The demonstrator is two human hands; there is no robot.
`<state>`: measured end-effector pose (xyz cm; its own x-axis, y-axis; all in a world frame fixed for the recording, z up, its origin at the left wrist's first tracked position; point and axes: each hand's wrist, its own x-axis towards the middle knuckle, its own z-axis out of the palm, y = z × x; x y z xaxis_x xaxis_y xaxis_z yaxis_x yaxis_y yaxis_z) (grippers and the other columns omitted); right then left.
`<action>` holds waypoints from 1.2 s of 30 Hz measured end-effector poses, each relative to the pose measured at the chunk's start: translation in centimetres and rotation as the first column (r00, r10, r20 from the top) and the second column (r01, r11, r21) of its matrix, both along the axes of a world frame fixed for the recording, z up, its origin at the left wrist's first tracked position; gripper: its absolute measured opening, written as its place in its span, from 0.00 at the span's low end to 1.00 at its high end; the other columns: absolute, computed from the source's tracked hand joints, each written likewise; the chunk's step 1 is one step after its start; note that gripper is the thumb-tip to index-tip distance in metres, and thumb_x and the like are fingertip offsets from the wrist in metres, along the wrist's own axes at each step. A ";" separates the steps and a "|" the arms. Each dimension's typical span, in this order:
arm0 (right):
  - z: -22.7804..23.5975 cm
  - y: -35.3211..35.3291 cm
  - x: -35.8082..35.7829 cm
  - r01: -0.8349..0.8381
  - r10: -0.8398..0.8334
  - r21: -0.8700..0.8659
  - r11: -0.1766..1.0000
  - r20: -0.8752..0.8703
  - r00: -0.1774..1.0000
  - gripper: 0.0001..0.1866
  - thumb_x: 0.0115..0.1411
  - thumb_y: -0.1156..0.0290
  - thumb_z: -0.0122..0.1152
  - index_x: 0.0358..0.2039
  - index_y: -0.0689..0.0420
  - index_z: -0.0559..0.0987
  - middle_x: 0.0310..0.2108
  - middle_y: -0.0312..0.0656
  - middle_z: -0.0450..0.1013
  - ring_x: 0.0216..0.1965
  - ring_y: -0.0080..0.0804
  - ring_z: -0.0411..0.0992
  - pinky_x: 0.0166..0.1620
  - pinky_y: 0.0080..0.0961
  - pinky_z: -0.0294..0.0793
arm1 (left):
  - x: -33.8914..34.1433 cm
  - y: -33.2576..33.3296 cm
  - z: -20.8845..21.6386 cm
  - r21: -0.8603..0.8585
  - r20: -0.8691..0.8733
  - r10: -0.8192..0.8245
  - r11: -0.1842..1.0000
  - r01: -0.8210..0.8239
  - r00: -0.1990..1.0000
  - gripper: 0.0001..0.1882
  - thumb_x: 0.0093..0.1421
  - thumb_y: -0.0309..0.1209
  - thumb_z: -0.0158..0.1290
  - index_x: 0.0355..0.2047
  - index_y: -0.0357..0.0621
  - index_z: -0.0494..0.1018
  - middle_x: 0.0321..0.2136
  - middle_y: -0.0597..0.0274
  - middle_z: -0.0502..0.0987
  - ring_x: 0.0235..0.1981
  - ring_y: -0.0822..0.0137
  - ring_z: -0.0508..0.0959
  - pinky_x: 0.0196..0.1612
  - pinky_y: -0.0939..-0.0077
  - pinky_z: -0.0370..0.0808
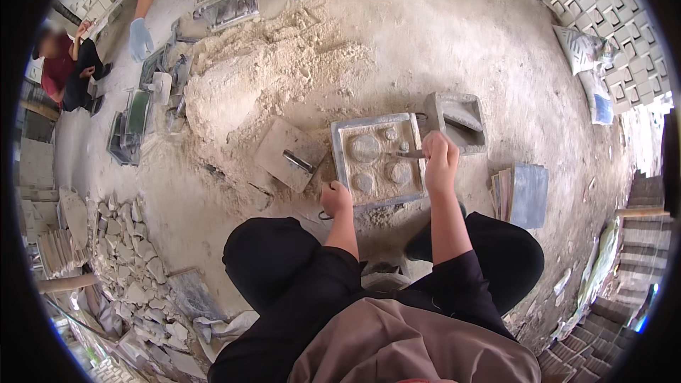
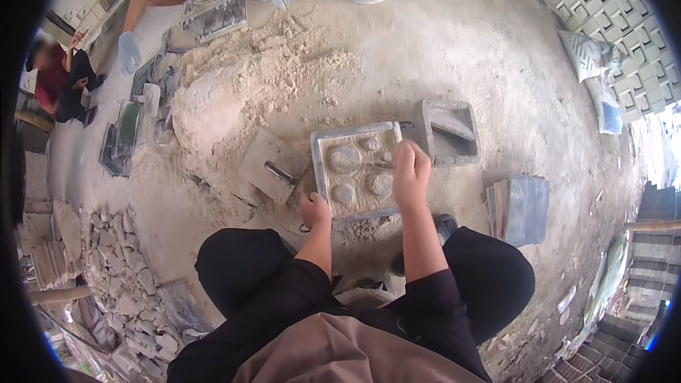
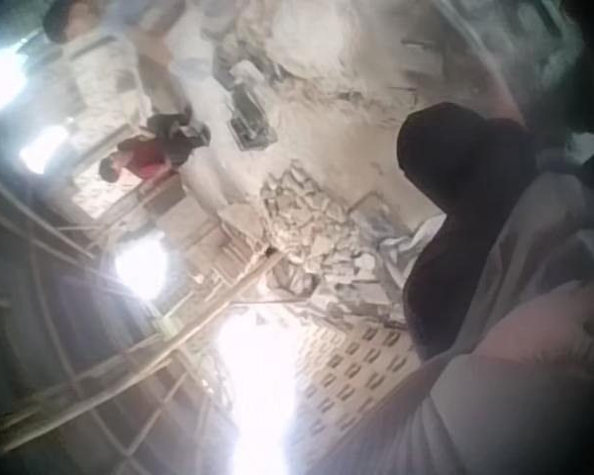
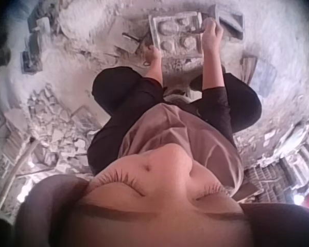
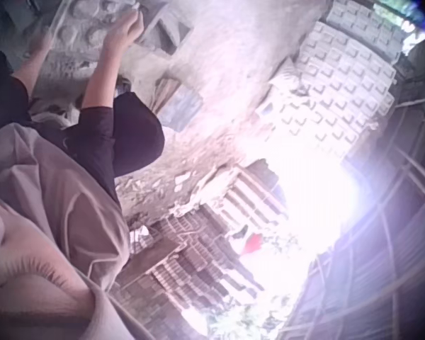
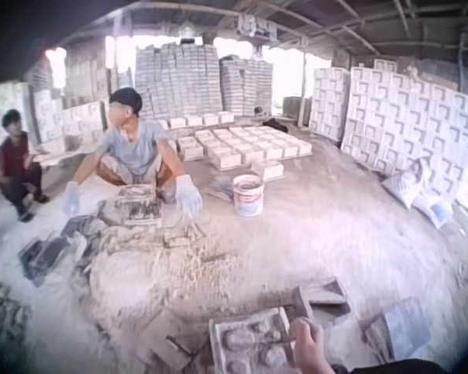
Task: The person casts building blocks by using a chisel to pack dry mix into a mold, smoothing the surface by hand, and then flipping the mold to release the finished block.
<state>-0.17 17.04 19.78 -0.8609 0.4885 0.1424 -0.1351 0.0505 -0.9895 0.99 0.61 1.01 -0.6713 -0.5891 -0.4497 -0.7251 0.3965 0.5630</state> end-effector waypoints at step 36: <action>0.7 -2.6 -4.4 -0.355 0.326 0.061 0.933 0.275 0.904 0.21 0.57 0.66 0.41 0.10 0.61 0.62 0.10 0.31 0.56 0.15 0.17 0.52 0.19 0.24 0.52 | 0.0 0.0 0.1 0.000 0.014 -0.014 1.000 0.014 1.000 0.17 0.51 0.38 0.37 0.30 0.42 0.71 0.30 0.46 0.75 0.33 0.43 0.73 0.37 0.49 0.67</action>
